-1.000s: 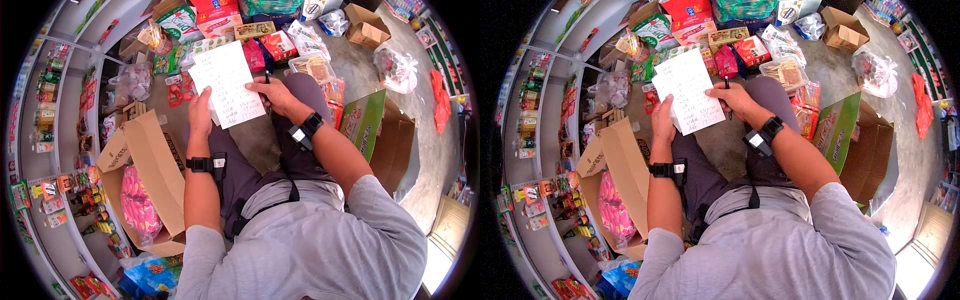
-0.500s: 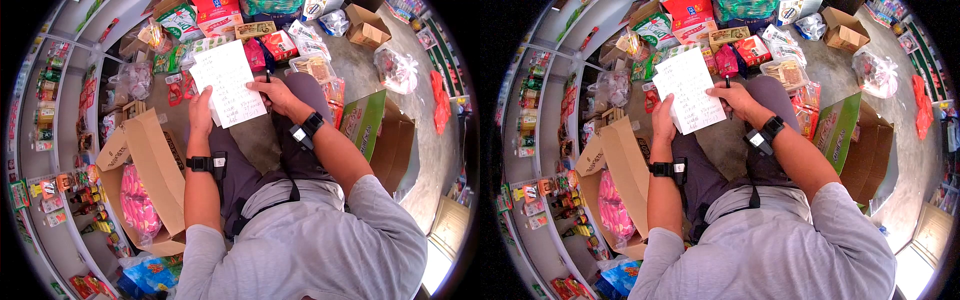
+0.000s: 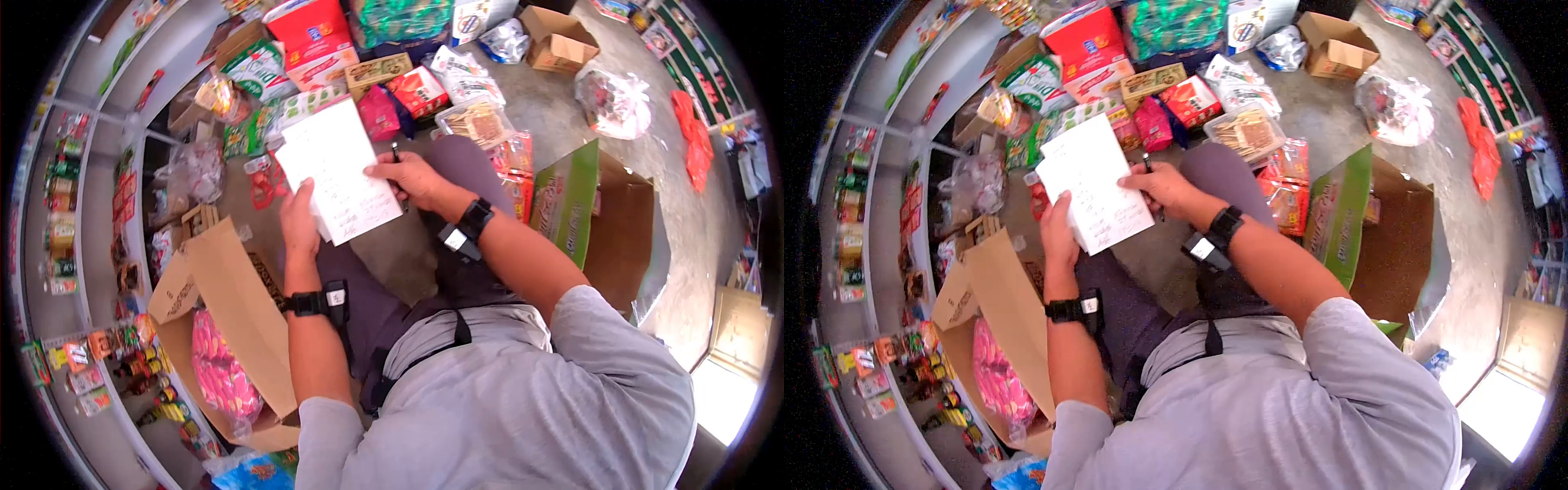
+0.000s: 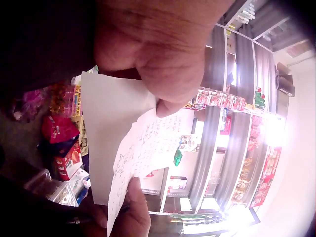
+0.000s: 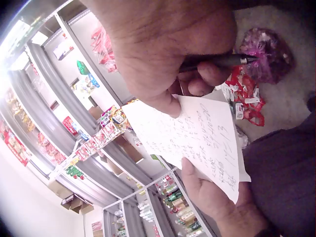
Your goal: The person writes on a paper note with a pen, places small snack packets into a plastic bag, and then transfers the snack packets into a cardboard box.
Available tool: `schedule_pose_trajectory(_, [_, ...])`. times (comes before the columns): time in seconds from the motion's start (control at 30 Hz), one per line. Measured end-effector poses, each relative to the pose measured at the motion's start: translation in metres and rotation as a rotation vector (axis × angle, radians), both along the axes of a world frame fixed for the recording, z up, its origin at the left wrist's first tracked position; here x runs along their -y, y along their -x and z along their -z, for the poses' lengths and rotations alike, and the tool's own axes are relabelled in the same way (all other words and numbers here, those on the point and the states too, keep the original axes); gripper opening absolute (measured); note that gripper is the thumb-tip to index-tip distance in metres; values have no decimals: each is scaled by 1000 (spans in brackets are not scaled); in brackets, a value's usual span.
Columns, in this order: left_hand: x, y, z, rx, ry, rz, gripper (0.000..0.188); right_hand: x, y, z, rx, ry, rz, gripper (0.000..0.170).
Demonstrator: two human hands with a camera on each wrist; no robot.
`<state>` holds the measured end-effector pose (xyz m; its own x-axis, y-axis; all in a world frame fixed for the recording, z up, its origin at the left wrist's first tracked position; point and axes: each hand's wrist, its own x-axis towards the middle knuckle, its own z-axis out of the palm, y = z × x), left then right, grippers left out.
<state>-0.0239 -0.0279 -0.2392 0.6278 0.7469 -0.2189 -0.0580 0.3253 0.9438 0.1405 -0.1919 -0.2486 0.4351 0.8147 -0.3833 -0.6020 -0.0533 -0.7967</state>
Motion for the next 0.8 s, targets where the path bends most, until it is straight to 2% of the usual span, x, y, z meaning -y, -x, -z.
schedule_pose_trajectory(0.13, [-3,0,7,-35,-36,8,42,0,1,-2,45,57,1,24])
schedule_pose_trajectory(0.2, [-6,1,12,-14,-63,47,43,3,1,-4,22,9,-14,29])
schedule_pose_trajectory(0.23, [-16,4,23,-4,-40,77,43,3,1,-5,55,37,-24,26])
schedule_pose_trajectory(0.3, [2,-1,3,10,7,84,41,6,-2,-1,74,46,-31,26])
schedule_pose_trajectory(0.4, [-4,-1,10,-11,-16,52,40,6,-2,-8,23,-11,-81,26])
schedule_pose_trajectory(0.53, [-2,-1,9,-39,-50,71,38,5,-1,-10,85,29,-81,25])
schedule_pose_trajectory(0.7, [-2,-1,12,-47,-75,76,38,10,-1,-24,100,35,-100,39])
schedule_pose_trajectory(0.8, [2,0,7,-73,-83,84,39,8,-2,-14,131,34,-108,41])
